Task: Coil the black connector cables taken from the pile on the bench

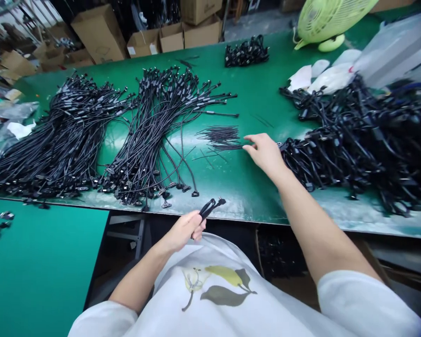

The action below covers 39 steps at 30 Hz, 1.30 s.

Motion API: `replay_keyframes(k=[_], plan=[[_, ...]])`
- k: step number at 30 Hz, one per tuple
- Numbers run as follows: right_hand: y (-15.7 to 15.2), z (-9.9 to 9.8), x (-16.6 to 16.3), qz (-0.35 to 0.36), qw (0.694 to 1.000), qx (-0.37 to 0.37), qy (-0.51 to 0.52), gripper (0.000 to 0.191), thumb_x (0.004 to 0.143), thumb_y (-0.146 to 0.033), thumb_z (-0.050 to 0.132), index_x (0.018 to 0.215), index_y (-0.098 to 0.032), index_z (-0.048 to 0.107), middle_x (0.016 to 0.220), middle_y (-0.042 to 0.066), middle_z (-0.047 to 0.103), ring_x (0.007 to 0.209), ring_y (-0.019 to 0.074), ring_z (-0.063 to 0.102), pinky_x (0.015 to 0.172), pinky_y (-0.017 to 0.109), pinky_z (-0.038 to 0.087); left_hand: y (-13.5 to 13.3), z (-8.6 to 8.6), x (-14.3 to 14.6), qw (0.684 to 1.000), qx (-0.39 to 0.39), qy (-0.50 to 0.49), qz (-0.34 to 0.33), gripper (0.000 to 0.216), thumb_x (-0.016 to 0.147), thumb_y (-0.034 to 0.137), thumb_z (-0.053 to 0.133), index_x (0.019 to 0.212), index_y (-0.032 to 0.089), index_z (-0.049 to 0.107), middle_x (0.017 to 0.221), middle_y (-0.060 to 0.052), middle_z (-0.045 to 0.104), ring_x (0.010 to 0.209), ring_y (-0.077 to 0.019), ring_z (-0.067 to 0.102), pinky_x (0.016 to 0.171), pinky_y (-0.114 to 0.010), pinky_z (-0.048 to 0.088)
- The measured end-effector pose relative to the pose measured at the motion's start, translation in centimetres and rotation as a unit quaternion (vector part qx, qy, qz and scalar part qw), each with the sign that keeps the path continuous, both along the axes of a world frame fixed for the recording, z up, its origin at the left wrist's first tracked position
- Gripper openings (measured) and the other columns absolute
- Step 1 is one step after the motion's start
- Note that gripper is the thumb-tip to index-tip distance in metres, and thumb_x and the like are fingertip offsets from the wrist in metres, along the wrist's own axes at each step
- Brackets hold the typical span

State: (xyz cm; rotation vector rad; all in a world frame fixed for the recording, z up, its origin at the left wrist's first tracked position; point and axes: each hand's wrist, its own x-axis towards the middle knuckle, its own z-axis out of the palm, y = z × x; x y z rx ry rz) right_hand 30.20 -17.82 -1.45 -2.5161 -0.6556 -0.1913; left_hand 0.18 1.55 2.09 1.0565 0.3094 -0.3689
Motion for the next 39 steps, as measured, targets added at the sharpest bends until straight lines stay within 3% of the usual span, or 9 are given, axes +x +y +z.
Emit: replay_keyframes(k=[5, 12, 21, 27, 31, 33, 35, 37, 39], plan=[[2.0, -0.8, 1.6, 0.042, 0.998, -0.035, -0.044, 0.018, 0.086, -0.021, 0.054, 0.085, -0.013, 0.07, 0.1, 0.015, 0.065, 0.096, 0.0278, 0.057, 0.089, 0.04, 0.045, -0.3, 0.4, -0.1, 0.998, -0.002, -0.002, 0.064, 0.049, 0.084, 0.062, 0.06, 0.075, 0.016, 0.047, 0.059, 0.008, 0.034, 0.048, -0.0033, 0.031, 0.048, -0.019, 0.033], [0.4, 0.1, -0.1, 0.001, 0.996, -0.004, -0.091, 0.028, 0.094, -0.026, 0.045, 0.096, -0.014, 0.07, 0.1, 0.014, 0.065, 0.095, 0.0252, 0.058, 0.087, 0.036, 0.045, -0.3, 0.6, 1.5, 0.996, 0.005, 0.026, 0.086, 0.056, 0.077, 0.068, 0.063, 0.069, 0.017, 0.042, 0.056, 0.009, 0.031, 0.045, -0.0025, 0.027, 0.044, -0.018, 0.028], [-0.9, 2.6, -5.4, -0.124, 0.97, 0.185, -0.103, 0.013, 0.085, -0.026, 0.05, 0.078, -0.019, 0.058, 0.08, 0.005, 0.057, 0.069, 0.0159, 0.051, 0.068, 0.03, 0.042, -1.9, 2.0, 4.4, 0.998, -0.035, 0.021, 0.048, 0.053, 0.079, 0.066, 0.061, 0.074, 0.015, 0.049, 0.059, 0.007, 0.035, 0.049, -0.0035, 0.032, 0.048, -0.019, 0.031], [1.9, 1.7, -14.5, -0.108, 0.878, 0.407, 0.229, 0.018, 0.084, -0.038, 0.056, 0.077, -0.021, 0.051, 0.06, -0.004, 0.039, 0.054, 0.0116, 0.036, 0.052, 0.025, 0.031, -3.6, 1.5, 6.3, 0.993, -0.051, -0.04, 0.102, 0.051, 0.081, 0.058, 0.066, 0.107, 0.015, 0.057, 0.061, 0.008, 0.034, 0.048, -0.0039, 0.028, 0.047, -0.019, 0.03], [3.1, 1.0, -18.6, -0.055, 0.823, 0.429, 0.367, 0.021, 0.081, -0.038, 0.058, 0.074, -0.021, 0.049, 0.057, -0.006, 0.035, 0.05, 0.0094, 0.031, 0.049, 0.024, 0.026, -3.7, 0.7, 6.9, 0.991, -0.035, -0.057, 0.117, 0.058, 0.083, 0.055, 0.065, 0.125, 0.018, 0.051, 0.063, 0.008, 0.037, 0.051, -0.0054, 0.033, 0.049, -0.019, 0.033], [3.0, 1.3, -19.3, -0.038, 0.837, 0.408, 0.363, 0.021, 0.081, -0.037, 0.059, 0.073, -0.02, 0.051, 0.059, -0.005, 0.041, 0.052, 0.0096, 0.034, 0.05, 0.024, 0.028, -3.4, 0.3, 6.8, 0.991, -0.011, -0.078, 0.112, 0.056, 0.085, 0.054, 0.063, 0.124, 0.015, 0.053, 0.064, 0.007, 0.037, 0.052, -0.0057, 0.035, 0.051, -0.019, 0.035], [2.8, 2.0, -19.3, -0.002, 0.891, 0.348, 0.291, 0.018, 0.083, -0.033, 0.056, 0.072, -0.02, 0.053, 0.064, -0.002, 0.047, 0.055, 0.0107, 0.039, 0.052, 0.025, 0.032, -3.0, -0.2, 6.7, 0.989, 0.045, -0.092, 0.109, 0.053, 0.089, 0.05, 0.057, 0.128, 0.015, 0.053, 0.066, 0.007, 0.04, 0.052, -0.006, 0.036, 0.052, -0.02, 0.036], [2.6, 2.7, -19.0, 0.058, 0.96, 0.239, 0.133, 0.016, 0.085, -0.027, 0.053, 0.071, -0.02, 0.056, 0.068, 0.001, 0.051, 0.058, 0.012, 0.044, 0.056, 0.026, 0.036, -2.7, -0.6, 6.5, 0.981, 0.136, -0.104, 0.09, 0.052, 0.092, 0.042, 0.053, 0.137, 0.018, 0.048, 0.07, 0.004, 0.048, 0.055, -0.0076, 0.042, 0.056, -0.022, 0.041], [2.4, 3.3, -18.3, 0.143, 0.981, 0.119, -0.045, 0.019, 0.088, -0.022, 0.051, 0.07, -0.02, 0.059, 0.068, 0.002, 0.055, 0.06, 0.0132, 0.046, 0.059, 0.028, 0.037, -2.3, -0.8, 6.5, 0.962, 0.23, -0.132, 0.065, 0.052, 0.091, 0.033, 0.053, 0.141, 0.02, 0.046, 0.087, -0.002, 0.062, 0.073, -0.012, 0.056, 0.072, -0.026, 0.047]])
